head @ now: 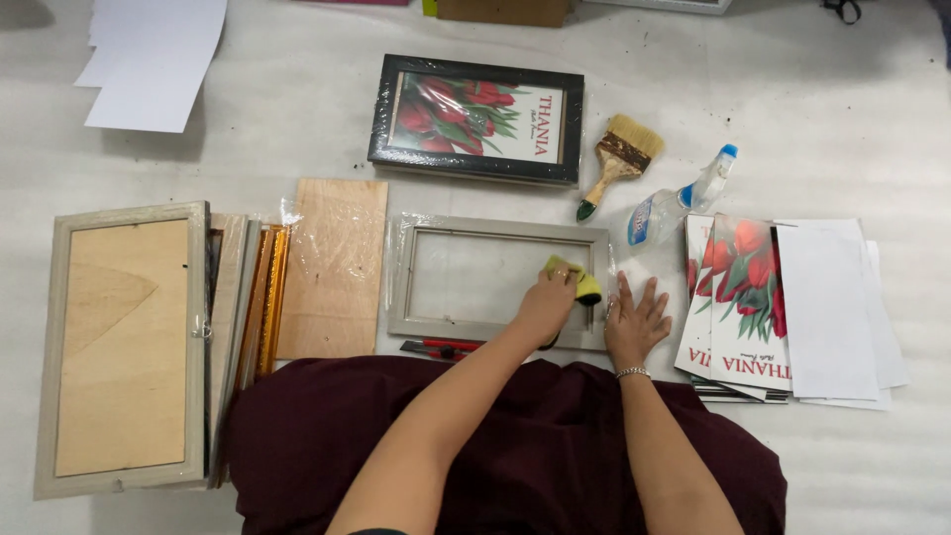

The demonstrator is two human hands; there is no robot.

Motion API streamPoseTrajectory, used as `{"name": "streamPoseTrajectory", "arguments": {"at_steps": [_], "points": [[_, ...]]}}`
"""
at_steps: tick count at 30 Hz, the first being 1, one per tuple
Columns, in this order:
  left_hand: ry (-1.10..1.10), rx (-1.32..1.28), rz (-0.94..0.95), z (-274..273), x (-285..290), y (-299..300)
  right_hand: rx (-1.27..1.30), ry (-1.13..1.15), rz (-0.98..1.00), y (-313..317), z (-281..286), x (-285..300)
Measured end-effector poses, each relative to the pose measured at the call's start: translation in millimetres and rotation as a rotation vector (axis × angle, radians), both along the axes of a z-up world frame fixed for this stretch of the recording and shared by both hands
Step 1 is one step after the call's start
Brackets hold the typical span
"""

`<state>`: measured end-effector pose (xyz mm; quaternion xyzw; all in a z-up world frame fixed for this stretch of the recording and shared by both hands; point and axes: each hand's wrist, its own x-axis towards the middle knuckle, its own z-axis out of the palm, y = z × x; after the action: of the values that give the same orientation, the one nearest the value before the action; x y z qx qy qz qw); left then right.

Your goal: Cleaning and assembling a picture frame by wiping the glass, inserting the backing, and brushing the front.

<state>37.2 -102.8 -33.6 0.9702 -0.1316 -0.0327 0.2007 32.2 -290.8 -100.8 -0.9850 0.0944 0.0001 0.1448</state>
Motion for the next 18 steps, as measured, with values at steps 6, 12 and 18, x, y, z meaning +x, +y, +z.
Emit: {"name": "streamPoseTrajectory", "arguments": {"at_steps": [6,12,18], "points": [[0.146,-0.192,0.133,-8,58,-27,0.011,-0.017,-0.004,3,4,-2],[-0.107,-0.027,0.033,-16,31,-26,-0.033,-0.075,0.013,1,-3,-2],[0.0,-0.028,-0.09,12,-46,-20,-0.054,-0.113,0.025,-4,-16,-1]]}}
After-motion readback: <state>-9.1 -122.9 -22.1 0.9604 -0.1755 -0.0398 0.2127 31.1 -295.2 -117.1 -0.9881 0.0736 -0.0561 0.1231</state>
